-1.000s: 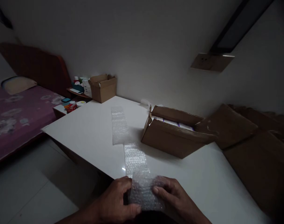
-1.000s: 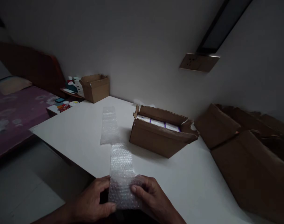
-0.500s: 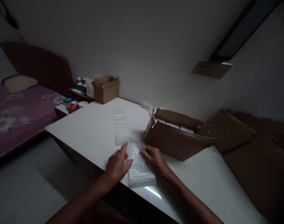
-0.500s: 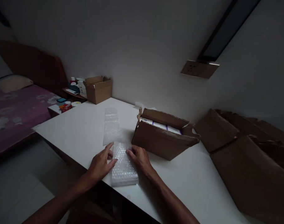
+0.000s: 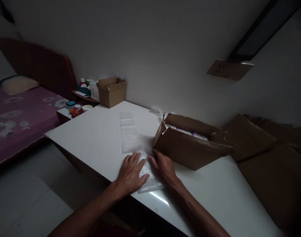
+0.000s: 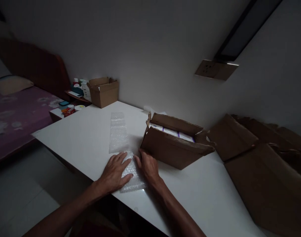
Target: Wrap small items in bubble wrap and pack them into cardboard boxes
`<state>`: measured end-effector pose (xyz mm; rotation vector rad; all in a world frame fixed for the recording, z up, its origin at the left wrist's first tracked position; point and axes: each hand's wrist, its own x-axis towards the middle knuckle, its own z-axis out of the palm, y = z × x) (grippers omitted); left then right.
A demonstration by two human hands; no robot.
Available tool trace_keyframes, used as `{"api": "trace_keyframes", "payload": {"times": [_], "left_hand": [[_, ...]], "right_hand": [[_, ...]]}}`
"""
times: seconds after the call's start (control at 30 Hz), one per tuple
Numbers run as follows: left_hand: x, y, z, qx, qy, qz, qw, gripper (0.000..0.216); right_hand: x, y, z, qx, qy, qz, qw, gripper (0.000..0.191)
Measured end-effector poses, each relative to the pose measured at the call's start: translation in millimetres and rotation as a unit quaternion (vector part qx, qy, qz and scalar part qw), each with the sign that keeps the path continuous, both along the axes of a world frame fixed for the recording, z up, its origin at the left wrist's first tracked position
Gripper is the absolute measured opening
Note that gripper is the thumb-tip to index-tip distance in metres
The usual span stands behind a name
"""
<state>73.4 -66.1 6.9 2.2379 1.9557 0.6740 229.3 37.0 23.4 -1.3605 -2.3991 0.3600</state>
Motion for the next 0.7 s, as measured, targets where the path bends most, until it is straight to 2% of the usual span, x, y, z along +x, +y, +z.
{"api": "trace_keyframes", "payload": {"times": [0.07, 0.17, 0.27, 0.43, 0.57, 0.7], "left_hand": [[0, 0, -1.7, -0.013, 0.006, 0.0, 1.0, 0.054], [0, -1, -1.4, -0.023, 0.012, -0.002, 1.0, 0.054], [0, -1, -0.8, -0.02, 0.018, -0.002, 1.0, 0.051], [-2, -1, -4.2, -0.006, 0.016, 0.003, 1.0, 0.05], [-1, -1, -5.2, 0.013, 0.014, 0.006, 1.0, 0.045], [6, -11, 6.0, 0.023, 0.023, 0.022, 0.999, 0.039]], "right_hand": [[9, -12, 0.6, 0.078, 0.001, 0.028, 0.997, 0.037], [24, -38, -3.8, 0.17, -0.019, 0.124, 0.977, 0.038], [37, -63, -4.6, 0.138, -0.053, 0.191, 0.97, 0.039], [56, -83, 11.1, 0.095, -0.044, 0.245, 0.964, 0.042], [54, -83, 6.4, 0.143, -0.042, 0.272, 0.951, 0.031], [56, -77, -0.8, 0.178, -0.018, 0.261, 0.949, 0.024]]}}
